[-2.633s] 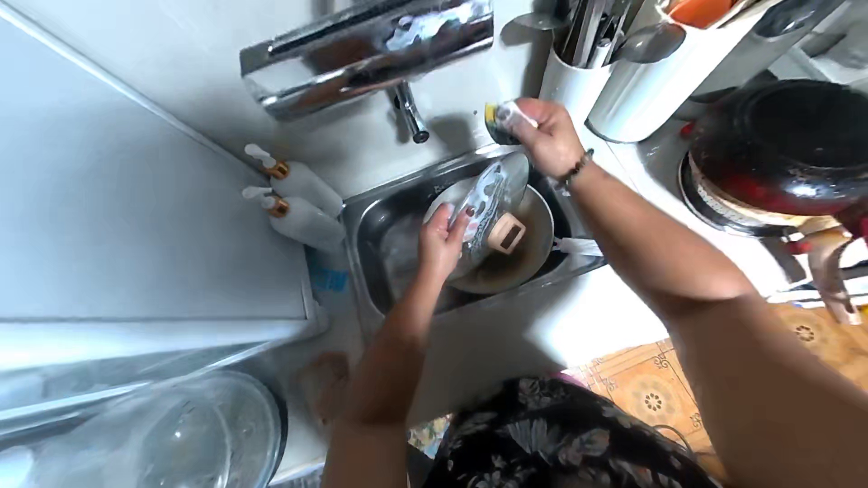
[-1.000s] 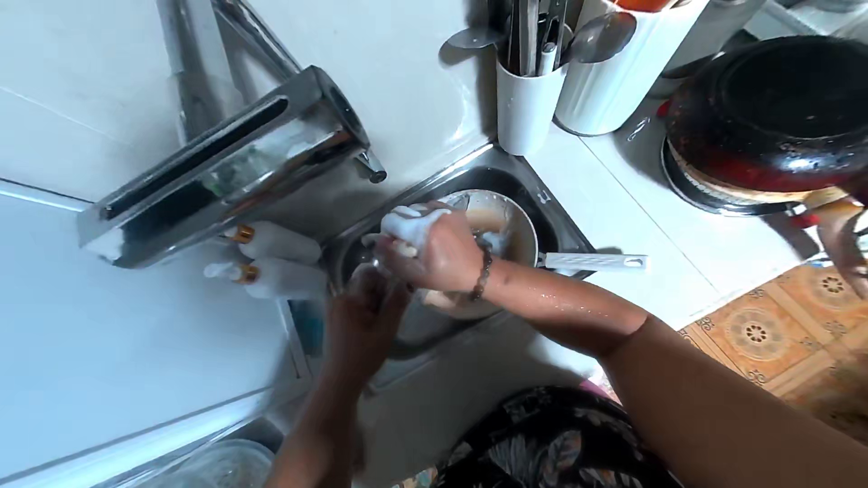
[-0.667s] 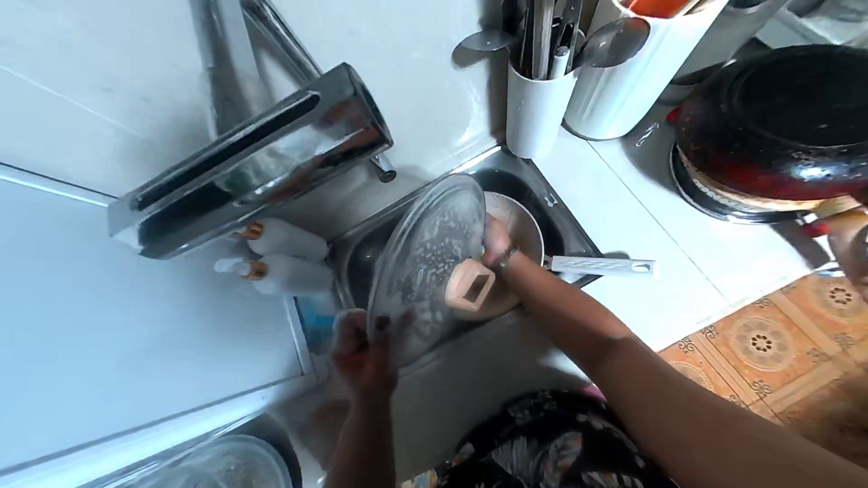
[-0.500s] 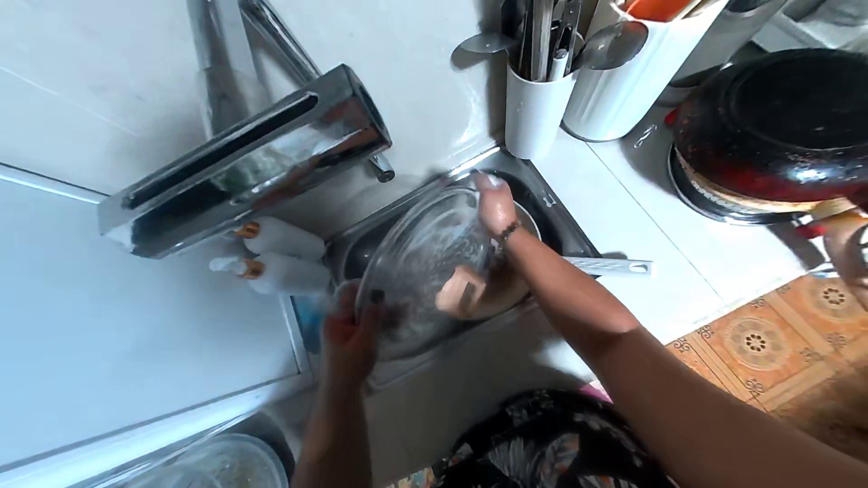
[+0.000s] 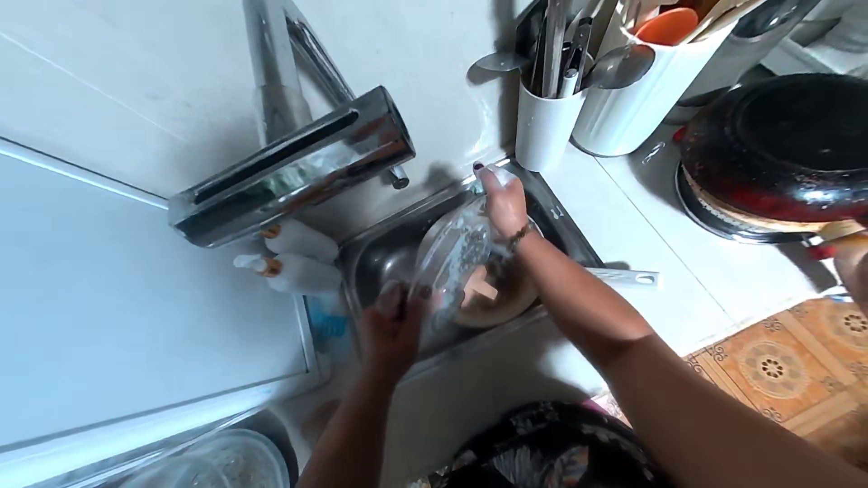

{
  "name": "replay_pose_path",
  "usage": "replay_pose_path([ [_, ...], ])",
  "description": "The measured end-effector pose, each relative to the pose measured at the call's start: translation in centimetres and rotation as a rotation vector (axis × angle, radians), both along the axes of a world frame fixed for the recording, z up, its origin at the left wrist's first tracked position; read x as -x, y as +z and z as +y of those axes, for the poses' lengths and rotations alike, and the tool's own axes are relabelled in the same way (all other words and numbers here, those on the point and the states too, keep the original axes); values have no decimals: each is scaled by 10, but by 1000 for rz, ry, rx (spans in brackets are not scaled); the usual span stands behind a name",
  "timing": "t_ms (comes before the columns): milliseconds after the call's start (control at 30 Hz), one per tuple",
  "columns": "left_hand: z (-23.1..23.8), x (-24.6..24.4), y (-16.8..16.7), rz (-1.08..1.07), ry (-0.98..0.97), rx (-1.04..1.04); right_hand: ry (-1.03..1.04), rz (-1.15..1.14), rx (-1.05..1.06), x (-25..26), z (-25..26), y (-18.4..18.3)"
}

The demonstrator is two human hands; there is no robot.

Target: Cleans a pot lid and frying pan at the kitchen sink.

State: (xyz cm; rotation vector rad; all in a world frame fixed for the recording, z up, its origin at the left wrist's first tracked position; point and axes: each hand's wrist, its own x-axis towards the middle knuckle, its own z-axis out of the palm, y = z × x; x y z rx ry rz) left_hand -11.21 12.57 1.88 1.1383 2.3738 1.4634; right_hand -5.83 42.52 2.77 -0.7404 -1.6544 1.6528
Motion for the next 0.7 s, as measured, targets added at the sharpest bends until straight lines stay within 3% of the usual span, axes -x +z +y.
replay_pose_path([
  [67, 8, -1, 9, 45, 4, 81, 29, 46, -252, -11, -25, 20],
  [167, 20, -7, 7, 60, -2, 130, 155, 88, -886, -27, -78, 52],
  [200, 22, -4, 8, 48, -8, 98, 143, 148, -952, -22, -77, 55],
  [233, 22, -2, 11, 22, -19, 62, 120, 182, -898, -18, -68, 54],
  [300, 10, -6, 18, -49, -42, -31, 90, 118, -423, -11, -36, 36],
  [400, -11, -5, 14, -109, -34, -264, 23, -47, 357, 2, -1, -35],
  [467, -15, -4, -2, -114, -16, -368, 58, -163, 579, -1, -6, -78],
  [500, -15, -2, -10, -134, -15, -370, 58, -264, 515, -2, -5, -85],
  [567, -19, 6, -14, -218, -16, -230, 115, -464, 190, -4, 7, -70],
  [633, -9, 12, 5, -261, -29, 2, 48, -339, 56, 4, 10, -34],
  [700, 9, 8, 30, -185, -93, 153, 115, -130, -142, 4, -18, 14],
])
